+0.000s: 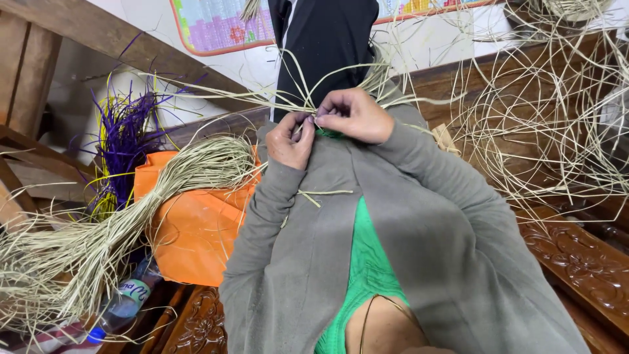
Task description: A person is weaving or braiding dried straw strands together to create a craft item.
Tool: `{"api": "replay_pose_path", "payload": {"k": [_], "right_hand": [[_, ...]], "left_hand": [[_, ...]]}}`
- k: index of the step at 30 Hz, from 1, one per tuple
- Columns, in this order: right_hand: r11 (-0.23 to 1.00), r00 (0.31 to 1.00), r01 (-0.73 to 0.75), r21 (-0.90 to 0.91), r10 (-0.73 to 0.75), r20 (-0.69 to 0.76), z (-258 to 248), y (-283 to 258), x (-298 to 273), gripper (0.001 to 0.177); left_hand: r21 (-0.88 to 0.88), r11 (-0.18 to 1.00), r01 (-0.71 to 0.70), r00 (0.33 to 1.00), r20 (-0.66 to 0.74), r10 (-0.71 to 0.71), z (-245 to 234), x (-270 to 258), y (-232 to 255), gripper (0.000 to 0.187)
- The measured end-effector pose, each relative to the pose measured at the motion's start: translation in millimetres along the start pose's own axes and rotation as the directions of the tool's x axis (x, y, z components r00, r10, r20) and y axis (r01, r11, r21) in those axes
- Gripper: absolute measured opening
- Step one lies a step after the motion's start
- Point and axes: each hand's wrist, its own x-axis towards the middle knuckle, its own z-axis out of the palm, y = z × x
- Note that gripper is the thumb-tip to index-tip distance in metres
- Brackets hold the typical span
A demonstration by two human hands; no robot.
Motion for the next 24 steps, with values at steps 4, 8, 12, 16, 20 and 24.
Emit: {"api": "replay_pose_path", "payload": {"k": [4,8,12,16,20,24], "right_hand": [[0.918,0.992,0.072,0.389,-0.108,0.071,-19.0,-20.8,-15.3,0.010],[0.570,0.881,0.205,0.796,-0.461,0.103,-40.3,-51.9,-24.0,0.028],[0.954,0.944,0.299,0.035,-0.301,0.137,-29.7,-41.2,-9.8,0.009],[0.723,0.845,0.528,-0.445,-0.500,0.190,-4.1,-21.8,2.3,0.015],[0.678,0.830,0.545,-0.493,-0.520,0.203,9.3,-20.0,6.7,0.018],[0.650,0.828,0.544,-0.530,-0.517,0.215,11.8,-16.2,14.2,0.010]], "left_hand": [[-0.083,0.995,0.060,0.998,-0.013,-0.061,1.5,1.9,-3.5,0.004],[-0.034,0.999,-0.029,1.000,-0.007,0.029,-5.4,6.2,2.2,0.008],[-0.098,0.993,-0.059,0.998,-0.017,0.058,-8.1,10.6,7.0,0.008],[-0.085,0.996,-0.018,1.000,-0.025,0.016,-4.9,9.0,0.1,0.005],[-0.125,0.992,-0.002,1.000,-0.010,0.001,-3.0,6.4,-3.3,0.004],[-0.062,0.998,0.020,1.000,-0.008,-0.021,-1.8,3.9,-2.6,0.005]]}}
